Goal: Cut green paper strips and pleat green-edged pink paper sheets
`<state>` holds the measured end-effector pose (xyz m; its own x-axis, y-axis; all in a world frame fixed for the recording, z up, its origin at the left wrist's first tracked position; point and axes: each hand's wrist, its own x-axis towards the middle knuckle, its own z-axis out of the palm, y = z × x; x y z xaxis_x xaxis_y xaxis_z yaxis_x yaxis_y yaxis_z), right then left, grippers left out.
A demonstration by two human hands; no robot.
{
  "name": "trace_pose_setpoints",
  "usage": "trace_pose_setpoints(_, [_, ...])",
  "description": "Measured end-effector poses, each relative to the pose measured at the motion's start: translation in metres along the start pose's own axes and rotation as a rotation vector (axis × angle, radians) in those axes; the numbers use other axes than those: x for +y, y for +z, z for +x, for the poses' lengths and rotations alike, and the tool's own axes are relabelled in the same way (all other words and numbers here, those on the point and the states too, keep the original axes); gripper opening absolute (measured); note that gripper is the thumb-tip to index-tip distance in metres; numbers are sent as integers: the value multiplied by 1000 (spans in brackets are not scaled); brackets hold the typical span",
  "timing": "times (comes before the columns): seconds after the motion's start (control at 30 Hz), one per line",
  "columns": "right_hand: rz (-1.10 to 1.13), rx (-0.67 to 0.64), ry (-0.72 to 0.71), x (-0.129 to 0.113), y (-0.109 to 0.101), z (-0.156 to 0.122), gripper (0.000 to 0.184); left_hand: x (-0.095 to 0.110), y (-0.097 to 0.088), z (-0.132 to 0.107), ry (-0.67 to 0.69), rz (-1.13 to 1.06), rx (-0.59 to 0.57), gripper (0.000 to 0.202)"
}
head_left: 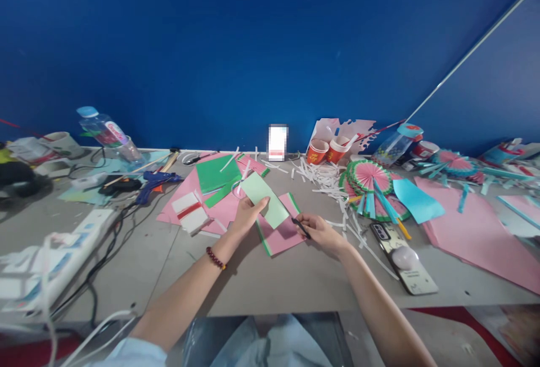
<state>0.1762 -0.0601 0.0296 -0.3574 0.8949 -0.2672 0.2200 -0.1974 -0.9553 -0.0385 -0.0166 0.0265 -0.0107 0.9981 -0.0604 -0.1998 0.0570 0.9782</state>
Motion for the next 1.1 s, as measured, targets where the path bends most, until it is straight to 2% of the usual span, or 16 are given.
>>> trace_pose_setpoints(0.4, [79,-26,17,-7,1,-2,38,3,1,-2,-2,-24,-20,36])
trace_pose_setpoints(0.5, [69,-30,17,-9,1,-4,39,5,2,-4,-1,-41,-56,36])
trace_pose_setpoints(0.67, [52,-30,23,-11,2,-5,40,9,4,-6,-17,-29,-49,35])
trace_pose_setpoints(0.87, [67,-42,8,-11,2,-3,39,1,2,-3,-18,4,-34,32])
trace_pose_setpoints(1.1, [81,-43,3,-7,3,0,42,-10,0,-1,-22,39,-96,31])
